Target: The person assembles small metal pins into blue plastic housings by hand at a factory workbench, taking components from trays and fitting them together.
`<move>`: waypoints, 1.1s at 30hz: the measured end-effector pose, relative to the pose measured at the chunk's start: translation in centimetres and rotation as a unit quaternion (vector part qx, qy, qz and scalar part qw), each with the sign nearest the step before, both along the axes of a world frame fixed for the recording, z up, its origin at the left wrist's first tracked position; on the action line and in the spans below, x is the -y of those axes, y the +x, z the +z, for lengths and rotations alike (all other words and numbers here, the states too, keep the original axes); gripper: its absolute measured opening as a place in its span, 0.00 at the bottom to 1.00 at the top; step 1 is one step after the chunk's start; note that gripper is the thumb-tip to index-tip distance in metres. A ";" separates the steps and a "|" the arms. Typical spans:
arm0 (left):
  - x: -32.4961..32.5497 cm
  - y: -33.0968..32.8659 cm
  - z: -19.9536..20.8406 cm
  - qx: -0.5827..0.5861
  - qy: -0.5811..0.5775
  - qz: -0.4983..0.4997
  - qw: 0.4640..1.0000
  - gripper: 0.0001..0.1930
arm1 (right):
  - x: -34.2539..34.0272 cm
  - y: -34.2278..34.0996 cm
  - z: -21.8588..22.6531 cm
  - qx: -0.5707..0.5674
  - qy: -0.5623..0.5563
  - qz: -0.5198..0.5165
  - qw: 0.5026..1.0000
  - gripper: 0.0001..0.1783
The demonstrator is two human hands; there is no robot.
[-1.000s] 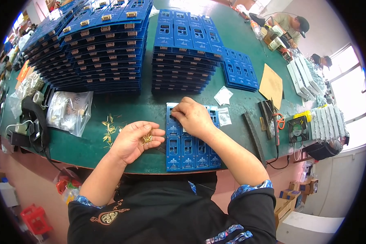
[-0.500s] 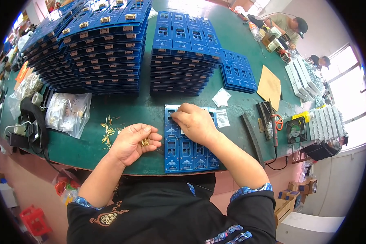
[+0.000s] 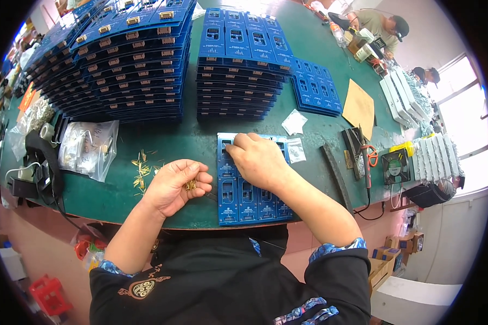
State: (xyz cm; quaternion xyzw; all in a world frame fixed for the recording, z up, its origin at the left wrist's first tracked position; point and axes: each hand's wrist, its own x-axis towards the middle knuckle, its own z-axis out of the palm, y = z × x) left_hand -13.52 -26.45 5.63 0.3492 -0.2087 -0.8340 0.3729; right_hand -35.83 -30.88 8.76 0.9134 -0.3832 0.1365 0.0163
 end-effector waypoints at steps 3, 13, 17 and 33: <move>-0.1 0.0 0.4 0.007 0.006 0.000 1.000 0.11 | -0.1 -0.2 0.0 0.007 -0.003 0.001 1.000 0.11; -0.2 0.2 0.1 -0.023 -0.006 -0.051 0.998 0.11 | -0.1 0.3 1.4 0.112 0.114 0.023 0.987 0.12; -0.2 0.4 -0.3 -0.056 -0.002 -0.091 0.994 0.11 | 0.1 1.7 2.0 0.190 0.244 0.115 0.944 0.11; -0.3 0.1 0.1 -0.029 0.001 -0.060 0.998 0.13 | 0.6 0.2 0.7 0.271 0.285 0.035 0.919 0.04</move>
